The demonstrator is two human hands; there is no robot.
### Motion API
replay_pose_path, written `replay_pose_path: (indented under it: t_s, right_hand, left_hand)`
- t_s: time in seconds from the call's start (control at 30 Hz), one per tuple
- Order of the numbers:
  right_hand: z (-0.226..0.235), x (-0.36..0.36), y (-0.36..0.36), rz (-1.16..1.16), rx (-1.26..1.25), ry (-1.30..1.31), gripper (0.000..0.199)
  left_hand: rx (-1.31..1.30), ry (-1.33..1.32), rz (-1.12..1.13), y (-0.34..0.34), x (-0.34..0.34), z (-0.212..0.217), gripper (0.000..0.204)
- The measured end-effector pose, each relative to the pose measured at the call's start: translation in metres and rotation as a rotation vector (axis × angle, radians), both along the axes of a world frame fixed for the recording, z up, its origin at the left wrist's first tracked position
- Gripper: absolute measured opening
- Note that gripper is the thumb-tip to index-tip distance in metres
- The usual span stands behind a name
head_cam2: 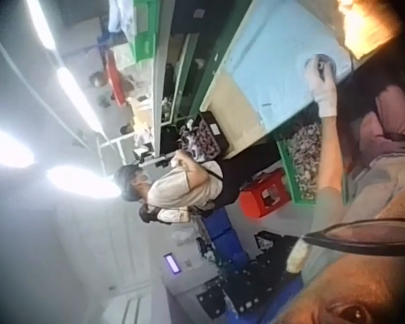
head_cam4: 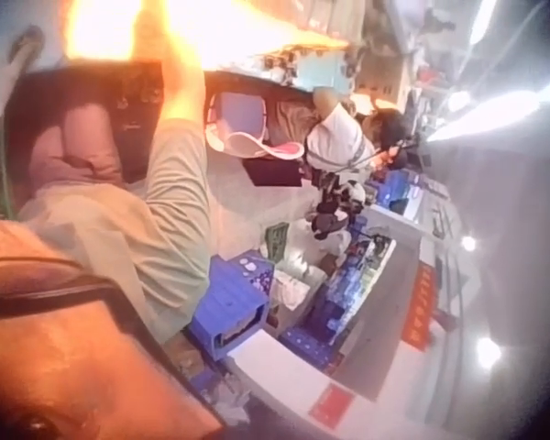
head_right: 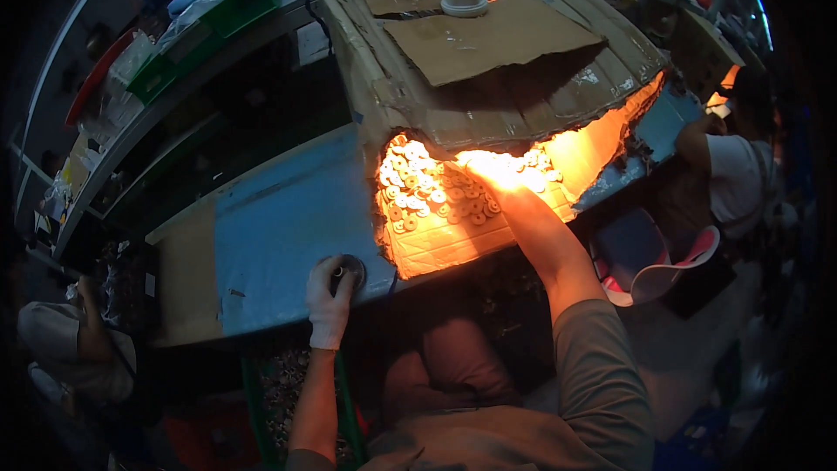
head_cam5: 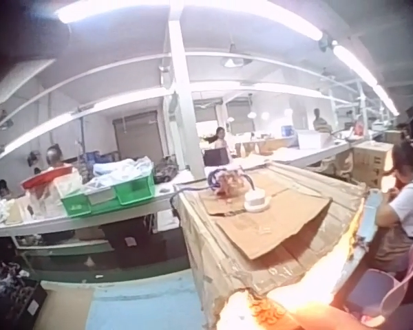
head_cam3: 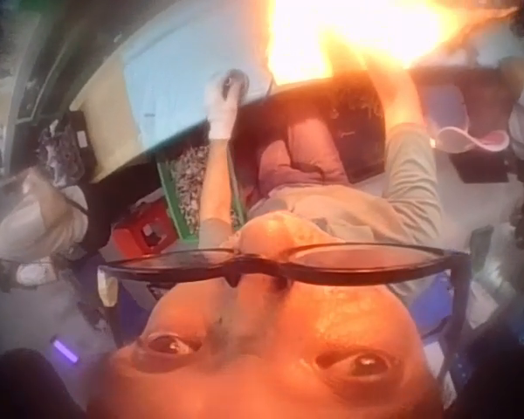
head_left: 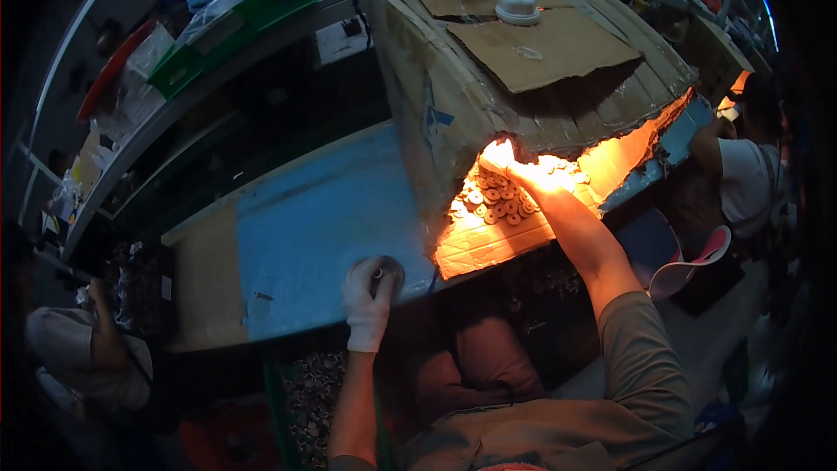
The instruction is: The person inspects and sorts small plastic or rubber parts by hand, using a light box on a factory floor.
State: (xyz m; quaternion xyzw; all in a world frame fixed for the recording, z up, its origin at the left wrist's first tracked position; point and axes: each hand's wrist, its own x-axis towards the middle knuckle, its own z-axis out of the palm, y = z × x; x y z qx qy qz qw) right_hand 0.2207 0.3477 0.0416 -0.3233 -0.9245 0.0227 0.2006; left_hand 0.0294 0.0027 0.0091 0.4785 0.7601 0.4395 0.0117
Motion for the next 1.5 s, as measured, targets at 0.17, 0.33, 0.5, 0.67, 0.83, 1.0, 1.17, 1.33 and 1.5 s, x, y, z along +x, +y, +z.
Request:
replay_pose_path:
  t_s: [0.17, 0.33, 0.5, 0.67, 0.83, 1.0, 1.17, 1.33, 1.5]
  right_hand:
    - [0.002, 0.018, -0.006, 0.028, 0.125, -0.080, 0.040]
    - [0.042, 0.015, -0.087, -0.082, -1.101, 0.202, 0.031]
    - [0.048, 0.021, -0.208, 0.391, -0.887, 0.297, 0.016]
    - [0.016, -0.062, -0.233, 0.447, -0.421, 0.441, 0.018]
    - [-0.031, -0.094, -0.232, 0.479, -0.400, 0.518, 0.024]
    - [-0.043, -0.094, -0.229, 0.609, -0.263, 0.602, 0.026]
    - [-0.052, -0.100, -0.227, 0.638, -0.210, 0.654, 0.031]
    - [-0.054, -0.100, -0.227, 0.618, -0.214, 0.685, 0.034]
    - [-0.020, -0.072, -0.248, 0.600, -0.117, 0.537, 0.037]
  left_hand:
    - [0.090, -0.123, 0.000, 0.001, 0.001, -0.006, 0.035]
    - [0.089, -0.207, 0.042, -0.008, -0.012, -0.026, 0.035]
    - [0.113, -0.068, 0.032, 0.005, -0.009, -0.011, 0.038]
    - [0.126, -0.156, 0.022, 0.007, -0.016, -0.019, 0.047]
    - [0.100, -0.167, 0.026, 0.000, -0.015, -0.028, 0.054]
    - [0.081, -0.081, 0.030, -0.003, -0.014, -0.029, 0.056]
    - [0.094, -0.137, 0.002, -0.003, -0.016, -0.023, 0.056]
    - [0.112, -0.133, 0.008, 0.001, -0.011, -0.018, 0.054]
    - [0.136, -0.155, 0.038, -0.004, -0.014, -0.036, 0.054]
